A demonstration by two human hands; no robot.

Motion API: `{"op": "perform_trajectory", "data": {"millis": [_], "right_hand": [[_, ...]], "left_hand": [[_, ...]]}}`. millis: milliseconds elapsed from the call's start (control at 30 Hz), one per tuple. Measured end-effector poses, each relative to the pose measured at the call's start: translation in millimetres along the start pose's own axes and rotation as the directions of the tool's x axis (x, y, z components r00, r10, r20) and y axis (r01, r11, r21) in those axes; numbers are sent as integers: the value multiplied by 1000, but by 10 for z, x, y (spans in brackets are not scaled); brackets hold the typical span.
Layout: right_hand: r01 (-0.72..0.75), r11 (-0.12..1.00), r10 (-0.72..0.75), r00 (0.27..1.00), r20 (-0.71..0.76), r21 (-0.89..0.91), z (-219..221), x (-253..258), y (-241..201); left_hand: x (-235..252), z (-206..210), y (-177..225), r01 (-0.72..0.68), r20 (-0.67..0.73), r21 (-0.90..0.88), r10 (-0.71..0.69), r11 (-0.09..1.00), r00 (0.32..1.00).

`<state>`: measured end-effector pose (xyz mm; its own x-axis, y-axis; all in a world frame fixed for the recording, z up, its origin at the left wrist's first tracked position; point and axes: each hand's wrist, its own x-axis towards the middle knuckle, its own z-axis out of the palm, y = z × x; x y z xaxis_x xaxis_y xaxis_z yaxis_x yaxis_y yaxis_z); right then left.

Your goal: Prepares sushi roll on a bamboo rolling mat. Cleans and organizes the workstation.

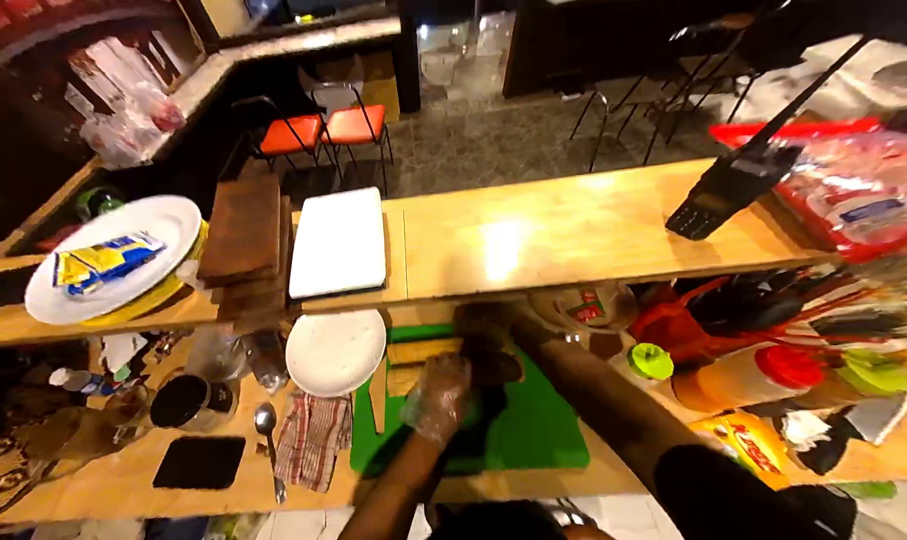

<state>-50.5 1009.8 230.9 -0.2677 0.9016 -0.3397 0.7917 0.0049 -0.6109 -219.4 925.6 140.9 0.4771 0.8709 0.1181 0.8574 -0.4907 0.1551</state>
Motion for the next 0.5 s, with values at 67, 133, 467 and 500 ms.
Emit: {"op": "perform_trajectory", "data": {"millis": [67,133,467,500], "right_hand": [[203,932,-156,972,174,-301,151,311,154],[284,844,-163,944,287,-455,252,558,115],[273,879,-105,912,397,-392,135,467,-47],[307,860,-126,902,413,-409,147,498,-34]], "left_hand": [[16,-26,14,3,-4,37,-3,999,1000],[32,-78,37,26,43,51,-28,998,999],[104,-173,123,83,218,29,-87,996,972],[108,-155,113,72,226,32,-78,997,971]]}}
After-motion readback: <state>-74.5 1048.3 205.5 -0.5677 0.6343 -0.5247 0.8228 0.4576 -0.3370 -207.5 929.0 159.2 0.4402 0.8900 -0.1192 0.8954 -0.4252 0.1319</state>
